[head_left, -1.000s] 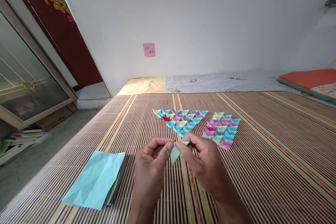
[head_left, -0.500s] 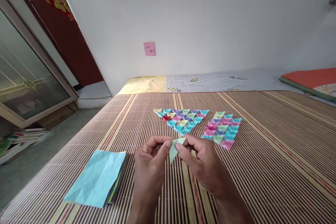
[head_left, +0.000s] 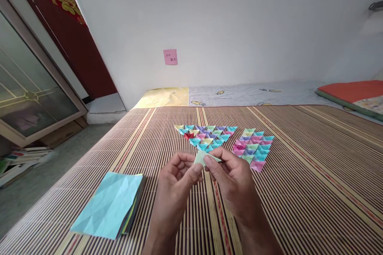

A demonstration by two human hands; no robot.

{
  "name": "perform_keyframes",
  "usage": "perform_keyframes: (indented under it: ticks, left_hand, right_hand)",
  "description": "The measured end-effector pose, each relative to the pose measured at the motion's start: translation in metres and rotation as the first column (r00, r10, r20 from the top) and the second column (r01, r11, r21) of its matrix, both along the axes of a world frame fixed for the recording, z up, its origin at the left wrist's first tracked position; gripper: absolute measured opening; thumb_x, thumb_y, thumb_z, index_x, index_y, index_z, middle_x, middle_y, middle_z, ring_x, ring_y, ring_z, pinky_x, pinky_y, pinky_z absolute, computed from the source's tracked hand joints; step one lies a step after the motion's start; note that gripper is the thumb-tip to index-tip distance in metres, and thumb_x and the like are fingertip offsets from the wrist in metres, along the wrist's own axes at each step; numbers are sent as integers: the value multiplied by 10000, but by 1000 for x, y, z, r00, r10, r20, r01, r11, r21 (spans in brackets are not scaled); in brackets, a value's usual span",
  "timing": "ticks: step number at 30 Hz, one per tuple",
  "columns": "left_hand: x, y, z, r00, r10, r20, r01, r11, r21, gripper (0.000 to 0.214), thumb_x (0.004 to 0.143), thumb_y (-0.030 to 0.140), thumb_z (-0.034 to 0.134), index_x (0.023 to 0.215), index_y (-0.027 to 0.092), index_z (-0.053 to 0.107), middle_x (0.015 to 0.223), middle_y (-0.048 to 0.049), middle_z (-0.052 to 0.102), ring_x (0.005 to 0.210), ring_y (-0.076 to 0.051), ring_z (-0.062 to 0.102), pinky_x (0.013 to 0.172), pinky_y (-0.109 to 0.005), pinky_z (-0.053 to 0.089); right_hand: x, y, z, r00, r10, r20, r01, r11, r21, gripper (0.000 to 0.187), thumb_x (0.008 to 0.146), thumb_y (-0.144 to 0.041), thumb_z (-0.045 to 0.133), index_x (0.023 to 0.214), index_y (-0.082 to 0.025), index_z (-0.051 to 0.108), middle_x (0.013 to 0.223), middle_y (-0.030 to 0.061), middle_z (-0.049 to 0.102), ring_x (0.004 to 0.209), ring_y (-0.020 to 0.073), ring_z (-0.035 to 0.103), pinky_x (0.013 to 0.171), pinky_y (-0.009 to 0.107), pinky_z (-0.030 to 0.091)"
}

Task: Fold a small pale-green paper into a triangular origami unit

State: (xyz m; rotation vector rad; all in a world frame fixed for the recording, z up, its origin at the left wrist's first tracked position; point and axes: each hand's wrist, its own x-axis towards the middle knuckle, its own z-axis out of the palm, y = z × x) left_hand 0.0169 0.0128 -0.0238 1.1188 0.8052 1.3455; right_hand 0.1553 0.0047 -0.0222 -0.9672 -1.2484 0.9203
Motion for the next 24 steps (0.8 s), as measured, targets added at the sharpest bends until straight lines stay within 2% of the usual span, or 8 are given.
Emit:
perform_keyframes:
  ticks: [4,9,14,20,24]
  left_hand:
    - [4,-4,3,999,-36,-17,36,999,-5,257,864,349,818,756,160,682,655,12,640,624,-104,582,635,-204,497]
    - [4,-5,3,997,-28,-67,28,1000,-1,261,888,356,788,755,160,680,647,3,653,602,-109,588,616,-214,495]
    - [3,-5,4,987,-104,-125,104,995,-5,288,908,367,771,737,160,665,649,2,656,604,-108,595,596,-204,485]
    - [7,-2,2,998,-17,-57,15,999,-46,219,826,335,835,779,150,726,691,-41,742,612,-130,642,591,-220,499]
    - [6,-2,0,997,14,-71,-16,999,-34,199,852,330,806,780,153,752,714,-64,767,630,-154,669,581,-233,492]
  right_hand:
    - [-5,-1,5,997,33,-73,-32,999,20,263,970,-360,655,764,-202,612,635,-31,575,560,118,531,516,233,437]
    - [0,-2,8,994,89,-63,-87,996,28,268,978,-342,634,750,-203,609,612,-35,580,538,118,555,504,230,467]
    - [6,-1,6,990,143,-7,-143,990,9,233,997,-331,644,808,-195,661,676,-23,628,598,124,604,581,243,523]
    - [-2,1,2,993,50,-104,-45,998,46,245,976,-338,675,778,-197,644,658,-26,613,579,118,587,543,230,515]
    - [-4,1,2,993,33,-110,-30,999,24,263,973,-366,671,776,-196,632,643,-26,595,570,120,579,526,231,508]
